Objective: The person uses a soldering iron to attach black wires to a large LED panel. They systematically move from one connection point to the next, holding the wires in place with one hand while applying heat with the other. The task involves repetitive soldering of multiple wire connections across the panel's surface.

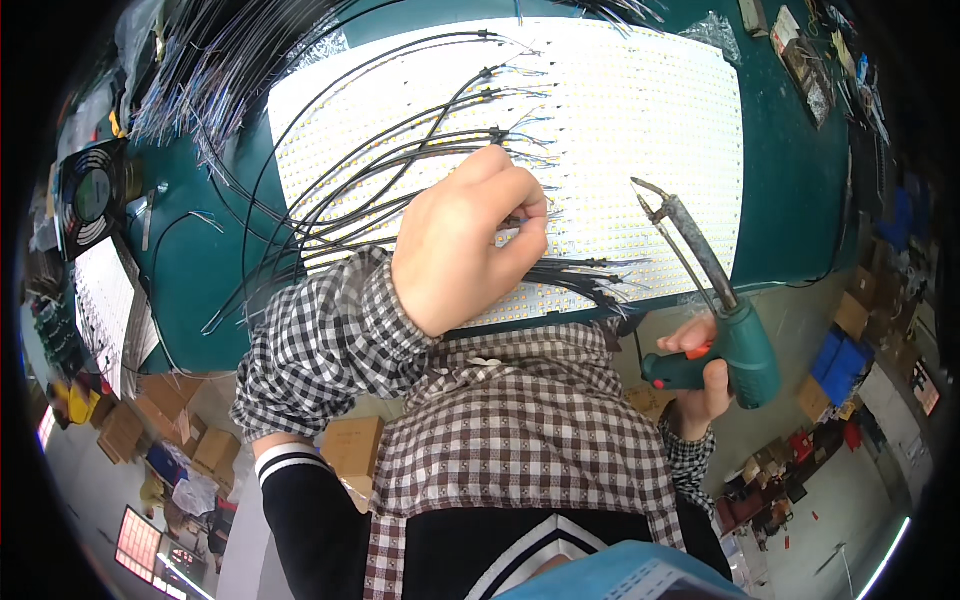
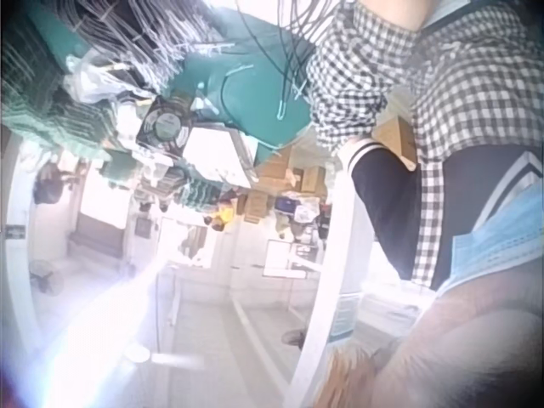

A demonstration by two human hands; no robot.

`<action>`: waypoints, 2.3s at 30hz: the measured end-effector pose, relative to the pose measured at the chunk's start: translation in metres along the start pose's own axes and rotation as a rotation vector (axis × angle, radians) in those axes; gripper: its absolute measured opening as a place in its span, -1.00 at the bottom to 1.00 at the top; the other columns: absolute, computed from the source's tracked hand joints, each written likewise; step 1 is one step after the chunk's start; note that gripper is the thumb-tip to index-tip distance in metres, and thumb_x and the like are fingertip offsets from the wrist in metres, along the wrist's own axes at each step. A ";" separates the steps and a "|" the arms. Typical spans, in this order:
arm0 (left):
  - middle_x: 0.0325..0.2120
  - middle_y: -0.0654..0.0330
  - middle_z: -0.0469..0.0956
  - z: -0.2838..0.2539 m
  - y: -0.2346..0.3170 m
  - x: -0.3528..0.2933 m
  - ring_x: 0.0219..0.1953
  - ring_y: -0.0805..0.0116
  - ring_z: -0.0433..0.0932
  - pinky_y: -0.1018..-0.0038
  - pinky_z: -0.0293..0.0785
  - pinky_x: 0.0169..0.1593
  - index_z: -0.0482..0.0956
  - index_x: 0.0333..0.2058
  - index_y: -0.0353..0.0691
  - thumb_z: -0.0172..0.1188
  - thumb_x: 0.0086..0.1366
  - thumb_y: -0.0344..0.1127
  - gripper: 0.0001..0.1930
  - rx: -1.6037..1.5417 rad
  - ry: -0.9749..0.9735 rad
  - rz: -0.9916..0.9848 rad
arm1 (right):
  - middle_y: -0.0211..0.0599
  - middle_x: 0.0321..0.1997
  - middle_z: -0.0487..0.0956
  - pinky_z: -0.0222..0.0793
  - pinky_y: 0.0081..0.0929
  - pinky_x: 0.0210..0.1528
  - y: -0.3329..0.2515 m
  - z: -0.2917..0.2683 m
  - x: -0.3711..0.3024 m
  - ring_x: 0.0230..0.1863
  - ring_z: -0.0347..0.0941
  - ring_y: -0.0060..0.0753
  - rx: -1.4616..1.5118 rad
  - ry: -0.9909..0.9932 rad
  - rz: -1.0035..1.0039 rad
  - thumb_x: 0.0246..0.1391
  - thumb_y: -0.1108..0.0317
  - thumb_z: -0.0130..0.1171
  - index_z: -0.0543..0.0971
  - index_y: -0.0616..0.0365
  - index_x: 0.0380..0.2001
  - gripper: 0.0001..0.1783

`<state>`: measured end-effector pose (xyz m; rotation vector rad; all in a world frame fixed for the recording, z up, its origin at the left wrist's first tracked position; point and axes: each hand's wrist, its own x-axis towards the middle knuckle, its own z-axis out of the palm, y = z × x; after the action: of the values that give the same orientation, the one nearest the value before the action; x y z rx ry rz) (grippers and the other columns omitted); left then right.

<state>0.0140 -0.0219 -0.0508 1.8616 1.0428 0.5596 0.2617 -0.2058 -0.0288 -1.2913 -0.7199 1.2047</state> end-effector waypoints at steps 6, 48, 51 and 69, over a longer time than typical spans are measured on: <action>-0.44 0.24 0.46 -0.006 0.001 0.002 -0.48 0.46 0.42 0.55 0.38 -0.43 0.59 -0.39 -0.27 0.28 0.14 -0.55 -0.93 -0.063 -0.061 -0.021 | -0.06 -0.12 0.60 0.58 -0.26 0.00 0.000 -0.004 -0.011 -0.07 0.59 -0.22 -0.017 0.013 0.082 0.18 0.07 0.31 0.50 0.40 0.02 -0.41; -0.46 0.19 0.47 -0.005 -0.005 0.013 -0.44 0.34 0.56 0.47 0.51 -0.38 0.55 -0.43 -0.25 0.30 0.05 -0.56 -0.88 0.081 -0.074 0.098 | -0.16 -0.26 0.63 0.61 -0.35 -0.12 0.001 0.007 -0.018 -0.23 0.65 -0.27 -0.234 0.024 0.128 -0.03 0.22 0.53 0.63 0.36 -0.22 -0.55; -0.46 0.19 0.47 -0.006 -0.005 0.013 -0.44 0.34 0.57 0.48 0.52 -0.37 0.55 -0.42 -0.26 0.30 0.05 -0.56 -0.88 0.081 -0.080 0.090 | -0.16 -0.27 0.65 0.61 -0.35 -0.12 -0.001 0.009 -0.014 -0.23 0.65 -0.29 -0.290 -0.001 0.097 -0.02 0.19 0.53 0.63 0.35 -0.22 -0.54; -0.45 0.19 0.47 -0.006 -0.005 0.012 -0.42 0.33 0.58 0.47 0.53 -0.35 0.55 -0.40 -0.26 0.30 0.07 -0.54 -0.88 0.090 -0.089 0.088 | -0.23 -0.33 0.69 0.57 -0.44 -0.13 0.003 0.009 -0.010 -0.27 0.65 -0.38 -0.379 -0.043 0.048 -0.05 0.18 0.56 0.59 0.41 -0.09 -0.41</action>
<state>0.0140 -0.0072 -0.0530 2.0012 0.9448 0.4836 0.2496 -0.2126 -0.0280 -1.6039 -0.9869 1.1725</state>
